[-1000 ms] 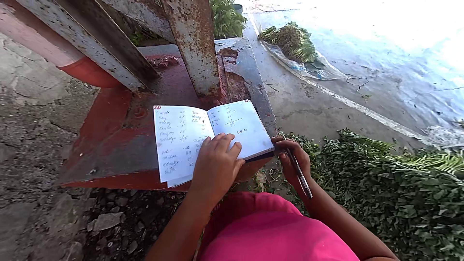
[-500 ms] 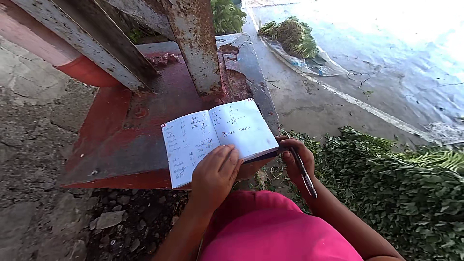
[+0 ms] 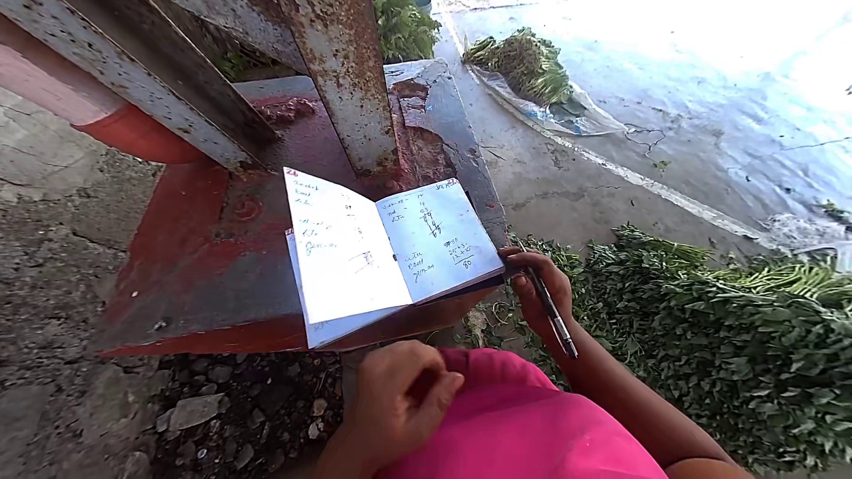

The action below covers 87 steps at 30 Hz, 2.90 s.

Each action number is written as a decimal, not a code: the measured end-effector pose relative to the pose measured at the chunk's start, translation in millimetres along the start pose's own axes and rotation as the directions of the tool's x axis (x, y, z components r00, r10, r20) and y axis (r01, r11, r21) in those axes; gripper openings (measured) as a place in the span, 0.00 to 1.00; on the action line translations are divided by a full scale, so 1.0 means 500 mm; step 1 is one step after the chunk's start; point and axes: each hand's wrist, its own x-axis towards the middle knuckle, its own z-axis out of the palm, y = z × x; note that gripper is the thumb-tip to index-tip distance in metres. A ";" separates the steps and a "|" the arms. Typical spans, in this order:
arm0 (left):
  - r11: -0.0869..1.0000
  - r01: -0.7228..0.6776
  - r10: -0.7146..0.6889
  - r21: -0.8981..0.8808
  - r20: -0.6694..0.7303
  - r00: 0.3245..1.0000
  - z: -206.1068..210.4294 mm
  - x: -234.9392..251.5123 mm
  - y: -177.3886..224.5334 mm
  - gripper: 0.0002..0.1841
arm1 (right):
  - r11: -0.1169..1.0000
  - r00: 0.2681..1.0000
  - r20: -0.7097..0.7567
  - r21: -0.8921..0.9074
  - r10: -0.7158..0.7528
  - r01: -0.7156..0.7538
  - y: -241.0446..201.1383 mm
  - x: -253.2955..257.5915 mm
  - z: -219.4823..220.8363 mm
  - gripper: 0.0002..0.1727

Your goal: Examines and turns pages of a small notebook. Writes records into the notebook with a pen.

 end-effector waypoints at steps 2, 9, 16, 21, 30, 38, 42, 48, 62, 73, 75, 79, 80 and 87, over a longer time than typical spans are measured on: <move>0.956 -0.205 0.179 0.208 0.139 0.974 0.025 0.048 0.011 0.14 | 1.000 1.000 -0.001 -0.018 -0.005 0.005 0.001 0.000 0.000 0.22; 0.656 0.086 -0.273 0.749 0.129 0.953 0.046 0.139 -0.002 0.19 | 0.999 1.000 0.006 -0.046 0.006 -0.005 -0.005 0.001 -0.001 0.23; 0.740 0.083 -0.161 0.668 0.056 0.985 0.010 0.111 -0.036 0.19 | 0.997 1.000 -0.011 -0.072 0.000 -0.001 -0.004 -0.004 0.003 0.22; 0.785 0.090 -0.099 0.613 -0.019 0.995 0.000 0.095 -0.044 0.24 | 0.996 1.000 -0.013 -0.084 0.009 -0.010 -0.008 -0.004 0.004 0.23; 0.932 0.160 -0.039 0.326 -0.350 0.936 -0.001 0.023 -0.069 0.29 | 0.995 1.000 -0.009 -0.099 0.017 -0.018 -0.015 -0.003 0.005 0.21; 0.585 0.171 0.233 0.793 -0.366 0.901 -0.063 0.008 -0.017 0.31 | 0.995 1.000 -0.016 -0.097 0.011 -0.012 -0.008 -0.005 0.005 0.21; 0.644 0.025 -0.068 0.764 0.025 0.997 -0.014 0.075 0.030 0.16 | 0.996 1.000 -0.015 -0.087 0.017 -0.018 -0.006 -0.003 0.005 0.22; 0.725 0.047 -0.197 0.687 0.142 0.970 0.019 0.128 -0.034 0.24 | 0.996 1.000 -0.001 -0.088 -0.017 0.017 -0.002 -0.002 0.002 0.22; 0.777 -0.003 -0.093 0.630 0.120 0.988 0.004 0.114 -0.051 0.16 | 0.997 0.999 -0.028 -0.077 -0.021 0.018 0.002 -0.004 0.006 0.21; 0.813 -0.038 0.275 0.581 -0.326 0.904 -0.004 0.023 -0.078 0.21 | 0.995 1.000 -0.030 -0.097 -0.005 0.002 -0.004 -0.004 0.007 0.22; 0.754 0.031 0.309 0.656 -0.396 0.865 -0.031 -0.005 -0.083 0.37 | 0.995 1.000 -0.030 -0.101 -0.005 0.002 -0.005 -0.005 0.007 0.22; 0.556 0.101 0.338 0.825 -0.336 0.879 -0.067 -0.008 -0.047 0.26 | 0.996 1.000 -0.025 -0.093 -0.009 0.007 -0.003 -0.007 0.007 0.21; 0.550 0.086 0.303 0.831 -0.295 0.906 -0.060 0.000 -0.028 0.20 | 0.996 1.000 -0.027 -0.093 -0.012 0.009 -0.003 -0.007 0.007 0.21; 0.754 -0.039 -0.093 0.656 0.165 0.982 0.033 0.123 -0.035 0.20 | 0.994 1.000 -0.017 -0.112 0.002 -0.004 -0.007 -0.007 0.007 0.20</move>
